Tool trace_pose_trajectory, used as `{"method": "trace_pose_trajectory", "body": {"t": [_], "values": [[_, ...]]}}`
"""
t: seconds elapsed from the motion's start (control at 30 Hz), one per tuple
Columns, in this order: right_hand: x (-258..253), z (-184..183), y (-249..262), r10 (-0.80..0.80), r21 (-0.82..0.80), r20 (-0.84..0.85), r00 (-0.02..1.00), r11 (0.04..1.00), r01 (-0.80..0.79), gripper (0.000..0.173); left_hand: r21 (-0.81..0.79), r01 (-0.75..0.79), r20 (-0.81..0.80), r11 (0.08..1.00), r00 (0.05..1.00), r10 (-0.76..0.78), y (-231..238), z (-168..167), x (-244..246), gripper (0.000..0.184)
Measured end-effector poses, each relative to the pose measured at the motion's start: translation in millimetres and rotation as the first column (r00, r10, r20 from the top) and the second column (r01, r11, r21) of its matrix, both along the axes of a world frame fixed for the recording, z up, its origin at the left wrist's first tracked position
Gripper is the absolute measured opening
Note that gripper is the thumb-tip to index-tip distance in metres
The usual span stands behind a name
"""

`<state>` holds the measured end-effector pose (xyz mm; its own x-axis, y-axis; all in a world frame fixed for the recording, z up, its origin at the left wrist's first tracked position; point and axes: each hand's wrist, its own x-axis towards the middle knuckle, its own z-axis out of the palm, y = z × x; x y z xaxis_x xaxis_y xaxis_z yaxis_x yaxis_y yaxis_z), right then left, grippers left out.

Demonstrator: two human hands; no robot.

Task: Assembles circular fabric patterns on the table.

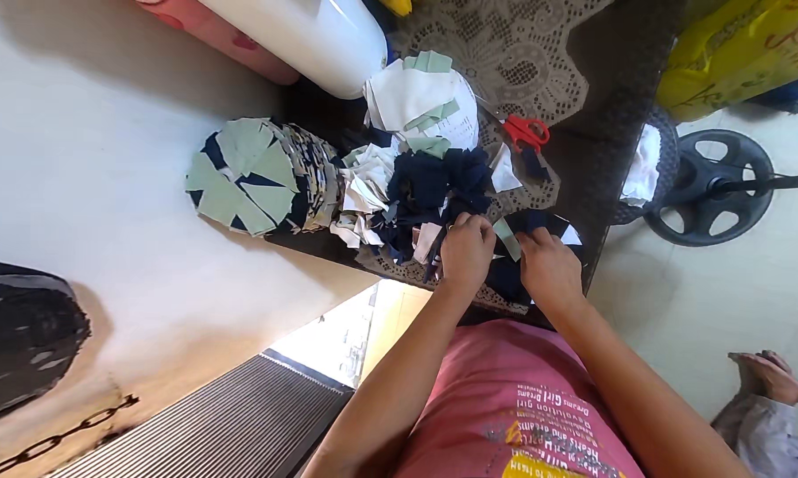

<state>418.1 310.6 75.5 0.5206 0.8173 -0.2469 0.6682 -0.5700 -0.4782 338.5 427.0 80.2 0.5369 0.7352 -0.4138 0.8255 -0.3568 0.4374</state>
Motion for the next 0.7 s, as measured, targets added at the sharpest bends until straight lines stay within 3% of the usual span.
{"method": "trace_pose_trajectory", "body": {"t": [0.4,0.53,0.7], "values": [[-1,2,1,-0.004,-0.021,-0.016,1.0,1.0,0.004,0.029,0.031,0.019,0.012,0.999,1.0,-0.019,-1,-3,-3,0.017],[5,12,-3,-0.059,-0.04,-0.089,0.994,0.998,0.055,0.031,0.016,0.012,0.06,1.0,0.998,-0.013,-3,5,-8,0.025],[18,19,-29,-0.118,0.014,-0.059,0.991,0.993,0.119,0.028,0.169,0.187,0.212,0.968,0.952,-0.221,-28,-6,-16,0.027]]}}
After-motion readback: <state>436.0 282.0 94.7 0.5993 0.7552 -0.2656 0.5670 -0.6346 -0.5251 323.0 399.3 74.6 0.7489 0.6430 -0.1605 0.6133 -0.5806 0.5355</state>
